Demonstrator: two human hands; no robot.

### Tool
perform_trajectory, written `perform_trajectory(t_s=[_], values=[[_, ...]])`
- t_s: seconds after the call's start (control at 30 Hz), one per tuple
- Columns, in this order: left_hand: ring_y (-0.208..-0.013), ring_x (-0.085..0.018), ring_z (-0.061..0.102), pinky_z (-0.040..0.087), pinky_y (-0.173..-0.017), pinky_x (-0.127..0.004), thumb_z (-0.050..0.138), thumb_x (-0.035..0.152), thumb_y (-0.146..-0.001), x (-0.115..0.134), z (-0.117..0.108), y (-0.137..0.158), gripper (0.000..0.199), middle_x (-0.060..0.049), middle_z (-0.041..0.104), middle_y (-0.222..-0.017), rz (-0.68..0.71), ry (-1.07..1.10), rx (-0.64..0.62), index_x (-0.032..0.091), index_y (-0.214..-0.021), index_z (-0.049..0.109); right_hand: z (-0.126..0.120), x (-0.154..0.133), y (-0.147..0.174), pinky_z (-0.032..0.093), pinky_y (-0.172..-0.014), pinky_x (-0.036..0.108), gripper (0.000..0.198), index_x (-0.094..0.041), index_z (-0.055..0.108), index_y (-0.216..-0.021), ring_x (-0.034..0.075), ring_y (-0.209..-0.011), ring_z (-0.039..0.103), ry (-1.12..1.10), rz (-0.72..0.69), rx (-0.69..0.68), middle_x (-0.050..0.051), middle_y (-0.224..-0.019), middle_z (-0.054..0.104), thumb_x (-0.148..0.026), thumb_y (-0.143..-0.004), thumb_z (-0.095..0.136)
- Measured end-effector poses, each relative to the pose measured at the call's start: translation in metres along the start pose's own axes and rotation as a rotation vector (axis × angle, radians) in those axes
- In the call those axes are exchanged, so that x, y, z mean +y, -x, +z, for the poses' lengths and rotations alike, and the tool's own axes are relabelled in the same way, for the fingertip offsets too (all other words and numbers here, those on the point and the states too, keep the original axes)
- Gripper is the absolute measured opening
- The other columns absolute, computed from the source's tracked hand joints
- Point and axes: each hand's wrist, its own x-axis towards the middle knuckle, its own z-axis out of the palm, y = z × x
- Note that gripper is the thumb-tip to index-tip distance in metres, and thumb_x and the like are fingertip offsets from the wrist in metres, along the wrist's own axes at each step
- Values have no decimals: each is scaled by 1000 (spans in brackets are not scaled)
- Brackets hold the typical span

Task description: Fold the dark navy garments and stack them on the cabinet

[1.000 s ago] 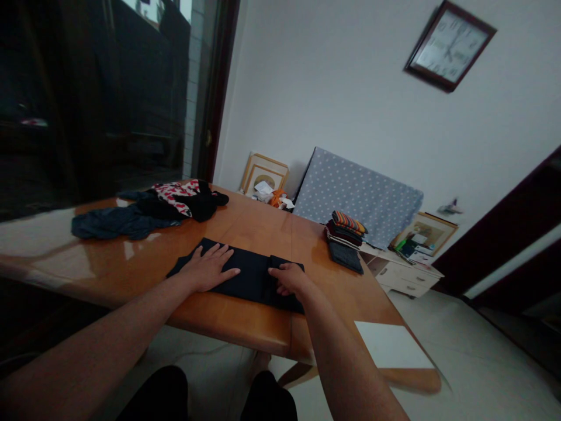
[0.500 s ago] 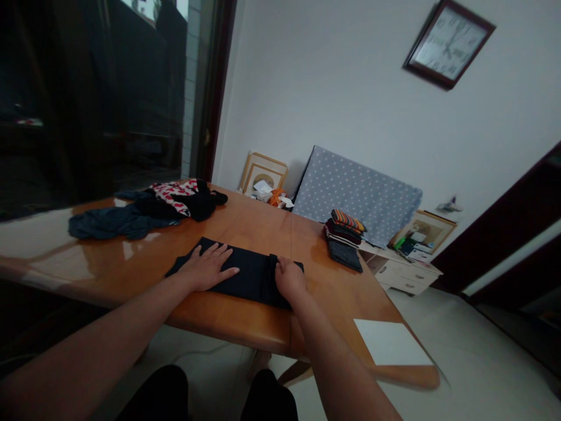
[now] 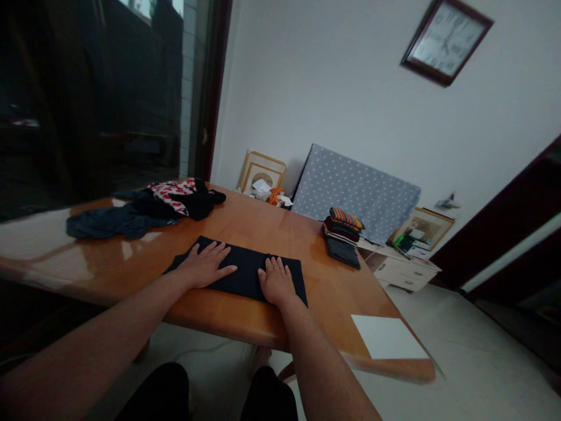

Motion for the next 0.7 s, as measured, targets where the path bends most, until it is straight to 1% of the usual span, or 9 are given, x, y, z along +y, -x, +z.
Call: perform_trajectory(t_s=[0.2, 0.33, 0.47, 0.53, 0.63, 0.7], values=[[-152, -37, 12, 3, -115, -67, 25, 83, -85, 1, -7, -3, 93, -10, 19, -165, -21, -8, -50, 23, -156, 33, -3, -1, 0, 7, -122, 49, 72, -14, 26, -158, 26, -154, 8, -34, 5, -17, 11, -164, 21, -57, -101, 20], [-152, -35, 15, 8, -117, -64, 29, 78, -87, -4, -14, 1, 91, -11, 21, -164, -37, -20, -38, 21, -157, 31, -5, 1, -1, 5, -122, 50, 75, -13, 25, -158, 26, -154, 6, -59, 3, -23, 12, -165, 20, -59, -99, 21], [-152, -36, 16, 7, -118, -64, 35, 77, -85, -18, -19, 17, 89, -10, 24, -164, -42, -70, -18, 23, -156, 35, -6, 2, -2, 5, -122, 51, 77, -13, 24, -158, 27, -154, 5, -86, -9, -16, 12, -165, 19, -61, -98, 23], [-152, -38, 15, 6, -117, -66, 37, 76, -84, -25, -22, 28, 88, -10, 25, -163, -72, -109, 6, 23, -154, 38, -7, 2, -1, 5, -122, 52, 78, -13, 24, -158, 27, -154, 5, -102, -7, -13, 12, -165, 19, -62, -97, 25], [-152, -39, 13, 11, -115, -69, 33, 74, -86, -33, -22, 45, 85, -9, 23, -164, -122, -138, 37, 24, -155, 36, -11, 1, 1, 5, -122, 53, 78, -15, 24, -158, 27, -154, 5, -132, -3, -7, 12, -165, 19, -62, -96, 27], [-152, -37, 12, 13, -115, -68, 29, 71, -88, -38, -18, 54, 83, -8, 20, -165, -134, -159, 39, 24, -156, 34, -14, 1, 3, 6, -122, 53, 78, -15, 25, -158, 27, -154, 6, -149, -12, 4, 13, -165, 19, -62, -96, 29]])
